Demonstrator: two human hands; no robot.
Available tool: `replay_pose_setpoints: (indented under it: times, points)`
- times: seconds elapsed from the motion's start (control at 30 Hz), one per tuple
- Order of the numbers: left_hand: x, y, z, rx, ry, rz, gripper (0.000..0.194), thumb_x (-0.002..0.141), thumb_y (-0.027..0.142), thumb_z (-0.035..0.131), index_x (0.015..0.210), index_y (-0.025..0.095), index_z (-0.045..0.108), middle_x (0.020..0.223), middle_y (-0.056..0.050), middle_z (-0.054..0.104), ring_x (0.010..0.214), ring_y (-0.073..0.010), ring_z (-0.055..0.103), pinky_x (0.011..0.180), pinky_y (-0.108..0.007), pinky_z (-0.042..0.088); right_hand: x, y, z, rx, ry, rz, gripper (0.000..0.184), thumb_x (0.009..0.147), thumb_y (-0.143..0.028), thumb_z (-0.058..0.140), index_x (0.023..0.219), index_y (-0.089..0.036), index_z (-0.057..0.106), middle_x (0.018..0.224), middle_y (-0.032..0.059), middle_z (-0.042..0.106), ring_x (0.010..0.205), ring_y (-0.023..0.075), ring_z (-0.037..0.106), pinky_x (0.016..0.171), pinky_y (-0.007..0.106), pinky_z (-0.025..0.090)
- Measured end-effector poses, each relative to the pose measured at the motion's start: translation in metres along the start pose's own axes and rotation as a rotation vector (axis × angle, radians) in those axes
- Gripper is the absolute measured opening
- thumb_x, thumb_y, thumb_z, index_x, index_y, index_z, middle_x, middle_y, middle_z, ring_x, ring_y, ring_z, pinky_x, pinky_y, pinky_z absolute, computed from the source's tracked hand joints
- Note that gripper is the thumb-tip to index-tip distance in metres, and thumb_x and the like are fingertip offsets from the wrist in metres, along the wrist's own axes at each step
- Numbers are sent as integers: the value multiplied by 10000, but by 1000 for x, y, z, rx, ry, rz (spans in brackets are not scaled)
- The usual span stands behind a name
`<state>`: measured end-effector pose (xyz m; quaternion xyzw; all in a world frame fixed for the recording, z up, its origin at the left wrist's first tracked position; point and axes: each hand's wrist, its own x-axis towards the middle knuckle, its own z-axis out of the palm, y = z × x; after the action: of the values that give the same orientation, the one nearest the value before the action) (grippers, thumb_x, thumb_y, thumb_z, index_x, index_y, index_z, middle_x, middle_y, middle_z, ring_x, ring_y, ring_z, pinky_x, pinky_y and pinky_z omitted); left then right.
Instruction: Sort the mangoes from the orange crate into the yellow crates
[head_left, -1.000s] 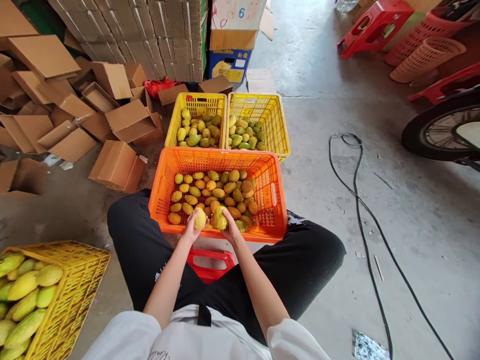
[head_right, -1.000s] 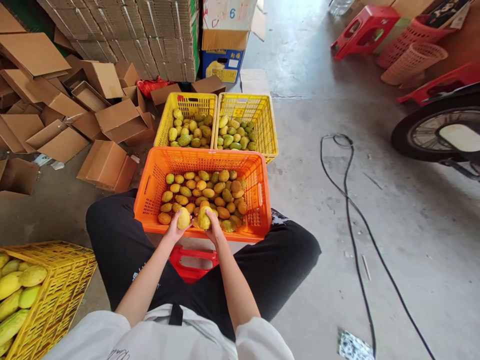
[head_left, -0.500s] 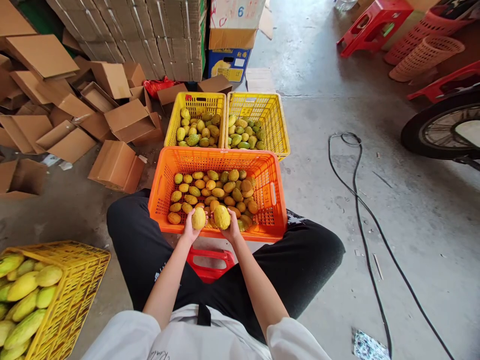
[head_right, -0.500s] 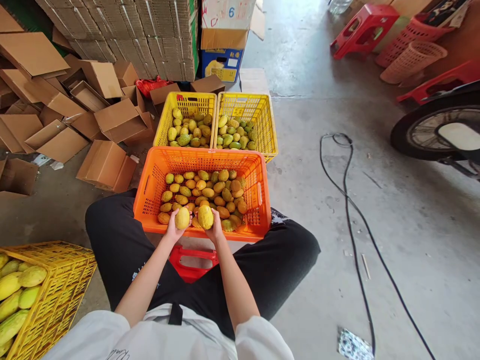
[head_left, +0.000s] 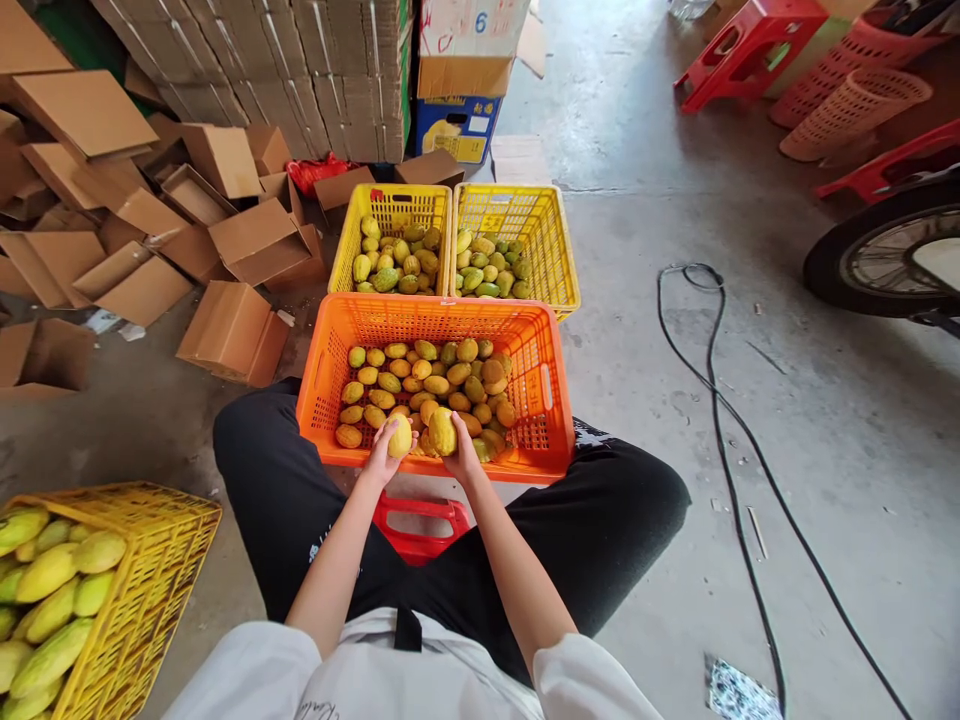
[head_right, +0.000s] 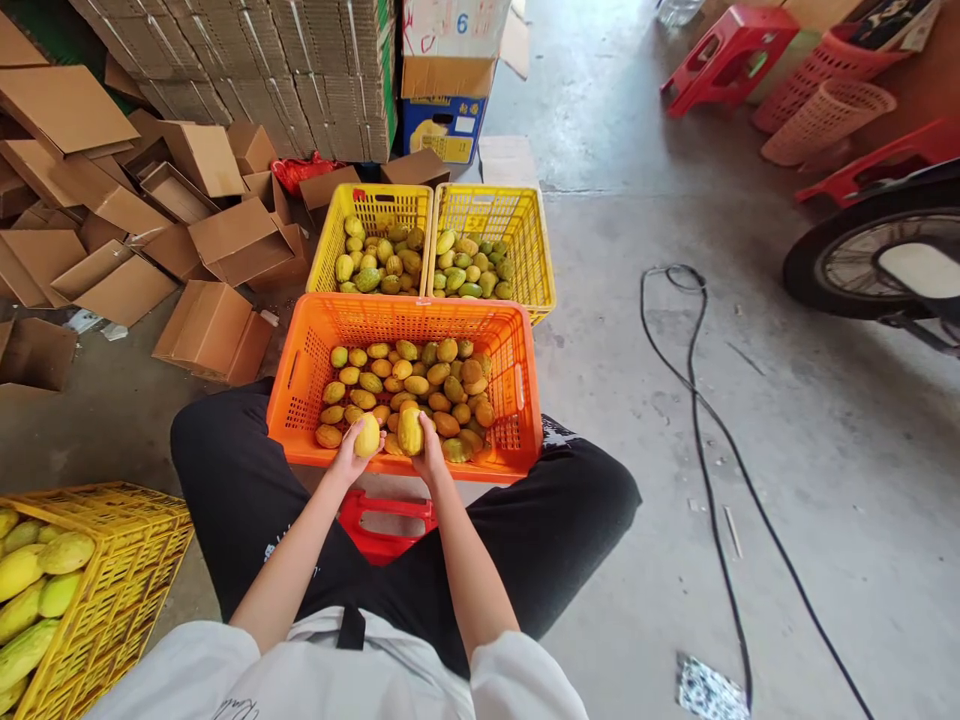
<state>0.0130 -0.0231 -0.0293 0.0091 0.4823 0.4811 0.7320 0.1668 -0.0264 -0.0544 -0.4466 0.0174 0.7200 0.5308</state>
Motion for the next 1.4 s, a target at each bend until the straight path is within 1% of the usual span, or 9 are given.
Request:
replay_pose_setpoints:
  times: [0.13, 0.3, 0.4, 0.5, 0.67, 0.83, 1.03, 1.2, 1.4]
  points:
    - [4, -4, -2, -4, 59, 39, 356, 707, 249, 838, 988, 196, 626, 946, -59, 732, 855, -202, 721, 803, -333, 593, -3, 2, -1, -18, -46, -107, 434, 707, -461, 869, 1020, -240, 666, 894, 22, 787, 865, 235, 782, 737, 348, 666]
    - [6, 0, -4, 64, 83, 11, 343, 696, 251, 819, 965, 215, 609, 877, -13, 697, 805, -174, 696, 706, -265, 558, -9, 3, 1, -57, -96, -122, 476, 648, -457, 906, 995, -244, 658, 904, 39, 783, 892, 270, 783, 774, 381, 664]
    - [7, 2, -4, 73, 100, -44, 297, 741, 321, 790, 966, 200, 640, 850, -24, 697, 776, -173, 685, 685, -256, 545, -11, 3, 2, -53, -115, -82, 466, 651, -471, 880, 982, -228, 659, 912, 63, 786, 937, 296, 776, 760, 391, 655]
    - [7, 2, -2, 34, 93, -101, 277, 832, 400, 705, 983, 169, 680, 873, -73, 726, 815, -195, 703, 696, -269, 557, -10, 3, 2, -60, -111, -90, 421, 674, -447, 852, 983, -228, 667, 925, 49, 786, 936, 270, 764, 741, 360, 642]
    - [3, 4, 1, -34, 44, -141, 297, 895, 384, 627, 1042, 138, 704, 960, -119, 760, 882, -222, 732, 724, -299, 584, -8, 3, 0, -102, -47, -142, 340, 695, -347, 845, 978, -255, 680, 892, -12, 775, 861, 206, 736, 670, 277, 608]
    - [0, 8, 2, -37, 5, -148, 323, 900, 397, 617, 1102, 160, 701, 984, -121, 767, 917, -254, 740, 739, -352, 607, -6, 3, -1, -69, -48, -112, 325, 705, -373, 813, 973, -256, 671, 879, -19, 770, 893, 229, 747, 678, 305, 622]
    - [0, 5, 1, 33, 6, -90, 290, 809, 344, 779, 1017, 174, 667, 955, -97, 752, 923, -242, 735, 755, -328, 597, -8, 1, 1, -87, -43, -141, 355, 741, -383, 822, 1040, -267, 669, 906, -27, 764, 837, 198, 741, 680, 294, 623]
    - [2, -1, -3, 60, -26, -29, 363, 724, 252, 836, 1014, 211, 622, 963, -59, 743, 905, -209, 723, 759, -311, 588, -11, 1, 3, -98, -10, -145, 423, 681, -290, 883, 1031, -285, 645, 904, -37, 750, 790, 190, 741, 681, 301, 629]
    - [1, 5, 1, 31, 123, -65, 241, 809, 278, 727, 1022, 177, 678, 844, -35, 710, 791, -180, 686, 707, -278, 577, -12, -1, 5, -57, -52, -99, 343, 687, -355, 858, 949, -279, 650, 930, 13, 778, 927, 266, 776, 726, 373, 661]
